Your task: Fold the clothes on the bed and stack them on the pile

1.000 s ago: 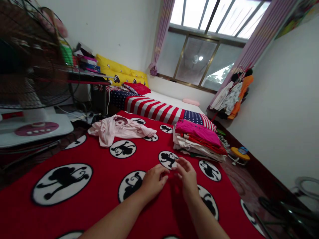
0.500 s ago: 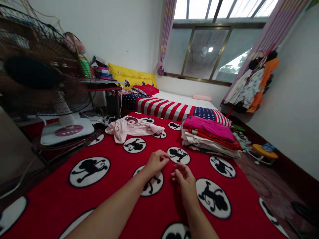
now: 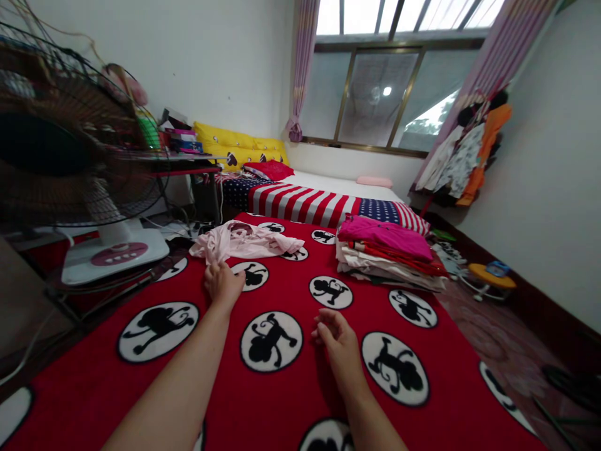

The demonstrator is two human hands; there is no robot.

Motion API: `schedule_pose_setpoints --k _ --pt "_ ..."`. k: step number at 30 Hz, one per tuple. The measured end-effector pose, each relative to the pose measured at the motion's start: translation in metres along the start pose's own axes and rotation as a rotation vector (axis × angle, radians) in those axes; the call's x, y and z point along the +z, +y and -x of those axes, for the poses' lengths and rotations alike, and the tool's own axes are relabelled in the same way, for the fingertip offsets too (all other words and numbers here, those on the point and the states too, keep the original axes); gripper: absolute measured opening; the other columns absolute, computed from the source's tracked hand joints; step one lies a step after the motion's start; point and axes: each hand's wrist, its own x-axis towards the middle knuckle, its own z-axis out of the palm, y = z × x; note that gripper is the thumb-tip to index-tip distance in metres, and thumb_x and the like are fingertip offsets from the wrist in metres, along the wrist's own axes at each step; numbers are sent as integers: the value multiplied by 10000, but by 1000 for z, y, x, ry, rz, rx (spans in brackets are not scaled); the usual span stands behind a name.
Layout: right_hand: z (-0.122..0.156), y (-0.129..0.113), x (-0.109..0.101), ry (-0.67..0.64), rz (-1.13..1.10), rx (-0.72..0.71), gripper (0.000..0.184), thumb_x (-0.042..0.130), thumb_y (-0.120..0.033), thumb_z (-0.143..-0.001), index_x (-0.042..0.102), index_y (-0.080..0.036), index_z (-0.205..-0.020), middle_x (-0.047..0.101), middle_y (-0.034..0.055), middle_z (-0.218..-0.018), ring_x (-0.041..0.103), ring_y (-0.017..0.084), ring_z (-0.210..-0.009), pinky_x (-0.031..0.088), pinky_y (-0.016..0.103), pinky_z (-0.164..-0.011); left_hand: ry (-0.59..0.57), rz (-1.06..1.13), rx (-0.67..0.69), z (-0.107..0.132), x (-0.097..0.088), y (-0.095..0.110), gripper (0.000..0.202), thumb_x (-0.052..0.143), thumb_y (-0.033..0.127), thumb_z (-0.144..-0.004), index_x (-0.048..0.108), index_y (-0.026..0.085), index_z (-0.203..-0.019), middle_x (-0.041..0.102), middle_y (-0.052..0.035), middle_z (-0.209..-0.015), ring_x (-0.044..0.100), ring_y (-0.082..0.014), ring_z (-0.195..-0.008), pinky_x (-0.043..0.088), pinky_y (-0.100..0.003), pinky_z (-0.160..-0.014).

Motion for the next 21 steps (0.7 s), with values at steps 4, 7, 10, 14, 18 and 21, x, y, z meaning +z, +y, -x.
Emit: schedule_pose_setpoints --k 4,7,10,14,18,21 --pt "0 -1 1 9 -9 3 318 686 -370 -722 620 -174 -964 671 52 -858 637 144 -607 507 261 -539 79 40 66 3 -5 8 494 509 325 -855 523 110 -1299 533 -199 -1328 463 -355 -1233 370 -544 -989" --pt "-1 -2 2 24 -15 8 346 695 -405 -720 622 -169 -962 673 55 -866 635 139 -595 502 250 -516 58 112 265 16 -7 21 364 471 238 -879 616 169 -1205 605 -129 -1275 538 -278 -1176 320 -485 -1046" --pt "-3 -2 3 62 -49 1 379 724 -442 -699 630 -171 -946 673 50 -862 630 130 -582 491 234 -488 -70 223 468 37 -5 39 316 456 186 -884 681 188 -1106 671 -88 -1183 598 -221 -1099 376 -388 -1012" --pt "-5 -8 -4 92 -151 47 425 757 -456 -679 631 -184 -980 680 46 -923 636 117 -613 497 214 -499 -262 410 594 63 -8 64 273 509 160 -838 740 200 -977 730 -68 -1037 664 -193 -955 480 -300 -872" --pt "-13 -17 -23 185 -228 82 462 786 -463 -647 635 -195 -992 699 45 -947 642 116 -633 505 209 -518 -664 637 628 92 -42 88 248 553 131 -767 766 176 -886 758 -54 -900 697 -184 -848 525 -269 -801" --pt "-19 -23 -38 210 -297 108 450 790 -477 -635 646 -196 -956 707 46 -921 655 144 -672 522 237 -555 -1164 813 811 117 -89 100 229 585 167 -779 764 142 -919 756 -61 -896 704 -186 -824 541 -240 -751"
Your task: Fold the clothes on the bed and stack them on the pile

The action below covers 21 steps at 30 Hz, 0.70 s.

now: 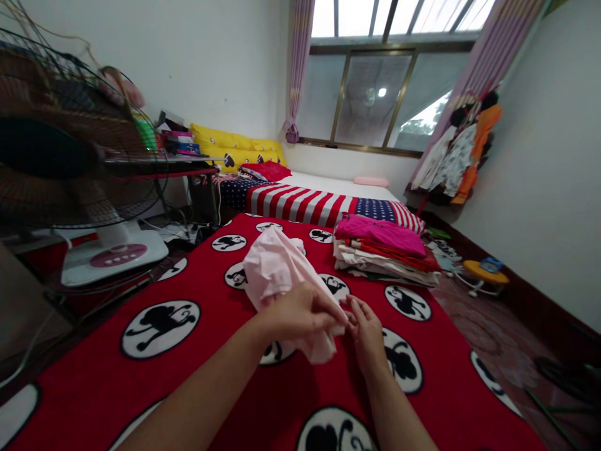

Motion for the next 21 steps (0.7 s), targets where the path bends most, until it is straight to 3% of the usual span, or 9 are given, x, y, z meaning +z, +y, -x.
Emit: schedule_pose_setpoints --k 3,5,6,8,10,13,15,17,21 --pt "-2 -7 -6 -48 3 77 431 757 -512 -662 663 -187 -929 717 62 -900 662 165 -701 528 259 -599 -570 127 168 20 11 44 269 595 206 -828 740 107 -1032 738 -92 -982 691 -206 -923 529 -237 -834" --pt "0 -8 -6 -100 77 96 438 709 -548 -702 676 -190 -953 722 67 -924 663 176 -723 521 267 -609 -761 115 224 28 12 60 343 596 234 -850 690 81 -1142 729 -111 -1006 685 -207 -945 514 -227 -867" --pt "0 -8 -6 -126 130 77 443 689 -559 -717 682 -192 -963 723 69 -941 666 188 -753 521 277 -628 -763 94 233 30 10 63 376 606 245 -850 667 82 -1183 730 -113 -999 688 -201 -928 512 -221 -863" --pt "0 -6 -5 -172 240 -12 453 689 -555 -718 691 -188 -982 722 76 -988 665 224 -860 521 310 -721 -585 20 221 28 3 58 377 625 243 -838 663 118 -1192 736 -96 -987 691 -184 -898 509 -217 -854" --pt "-3 -2 -5 -199 302 -101 481 741 -530 -666 695 -179 -991 722 88 -1013 653 254 -949 501 354 -839 -254 -120 183 21 -9 41 312 619 233 -832 698 164 -1126 735 -73 -1009 679 -178 -929 499 -231 -867" --pt "-9 5 -5 -203 321 -118 537 794 -494 -590 693 -172 -1009 726 102 -1014 652 270 -978 468 414 -923 277 -439 56 6 -29 -3 291 583 219 -823 707 170 -1082 704 -83 -1109 634 -212 -1051 471 -291 -926" --pt "-9 7 -5 -216 325 -110 510 794 -456 -596 693 -172 -1007 727 102 -1021 657 268 -974 459 435 -942 508 -653 -80 -2 -40 -36 357 571 223 -817 665 154 -1155 664 -121 -1178 602 -248 -1105 441 -345 -965" --pt "-8 8 -3 -238 326 -131 449 780 -401 -626 692 -178 -1006 727 89 -1026 661 257 -968 455 436 -952 578 -743 -218 -7 -47 -64 417 583 290 -814 626 140 -1201 666 -147 -1140 621 -266 -1051 456 -351 -914" --pt "-3 8 0 -249 342 -178 371 750 -349 -662 696 -183 -989 731 69 -983 660 248 -953 471 416 -929 415 -672 -276 -10 -47 -85 255 547 361 -816 686 160 -887 694 -70 -796 646 -222 -770 457 -280 -682"
